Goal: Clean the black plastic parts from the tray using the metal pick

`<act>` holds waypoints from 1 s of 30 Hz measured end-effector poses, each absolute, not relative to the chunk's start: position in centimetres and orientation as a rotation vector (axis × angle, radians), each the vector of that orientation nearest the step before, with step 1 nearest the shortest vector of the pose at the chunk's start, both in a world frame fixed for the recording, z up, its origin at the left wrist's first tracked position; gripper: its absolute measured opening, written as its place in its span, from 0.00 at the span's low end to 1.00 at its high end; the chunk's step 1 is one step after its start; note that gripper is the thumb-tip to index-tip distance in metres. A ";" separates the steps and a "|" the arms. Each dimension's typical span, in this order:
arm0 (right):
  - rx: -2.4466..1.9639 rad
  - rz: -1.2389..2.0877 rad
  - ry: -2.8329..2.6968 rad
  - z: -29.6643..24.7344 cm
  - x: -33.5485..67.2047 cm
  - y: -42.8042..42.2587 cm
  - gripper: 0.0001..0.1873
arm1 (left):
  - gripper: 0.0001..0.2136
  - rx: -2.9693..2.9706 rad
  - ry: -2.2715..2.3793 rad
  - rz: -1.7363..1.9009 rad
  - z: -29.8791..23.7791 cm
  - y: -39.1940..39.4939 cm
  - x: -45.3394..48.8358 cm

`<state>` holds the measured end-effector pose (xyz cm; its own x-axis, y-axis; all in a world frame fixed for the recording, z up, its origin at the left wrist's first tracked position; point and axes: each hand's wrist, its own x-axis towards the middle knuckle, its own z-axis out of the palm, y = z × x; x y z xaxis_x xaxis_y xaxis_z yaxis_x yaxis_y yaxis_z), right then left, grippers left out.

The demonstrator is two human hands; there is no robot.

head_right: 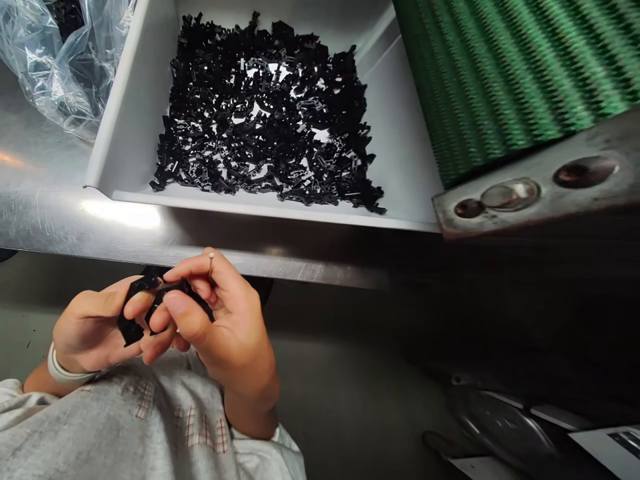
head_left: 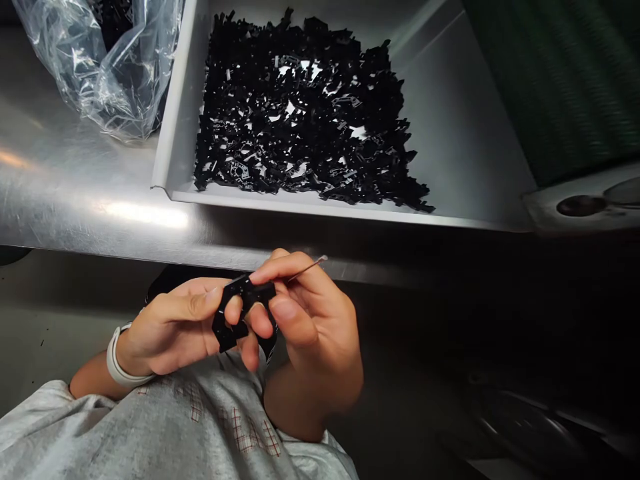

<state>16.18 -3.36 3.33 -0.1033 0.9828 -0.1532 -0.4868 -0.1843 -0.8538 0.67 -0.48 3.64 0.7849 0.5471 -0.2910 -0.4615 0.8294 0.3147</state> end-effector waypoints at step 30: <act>-0.804 1.581 -0.976 2.8 16.8 -2.5 0.12 | 0.14 0.446 0.477 0.474 3.0 0.1 0.3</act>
<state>16.81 -2.45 2.82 -0.2114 0.9773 -0.0130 -0.4264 -0.1042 -0.8985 0.31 0.06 3.04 0.7857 0.5253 -0.3269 -0.3238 0.7994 0.5061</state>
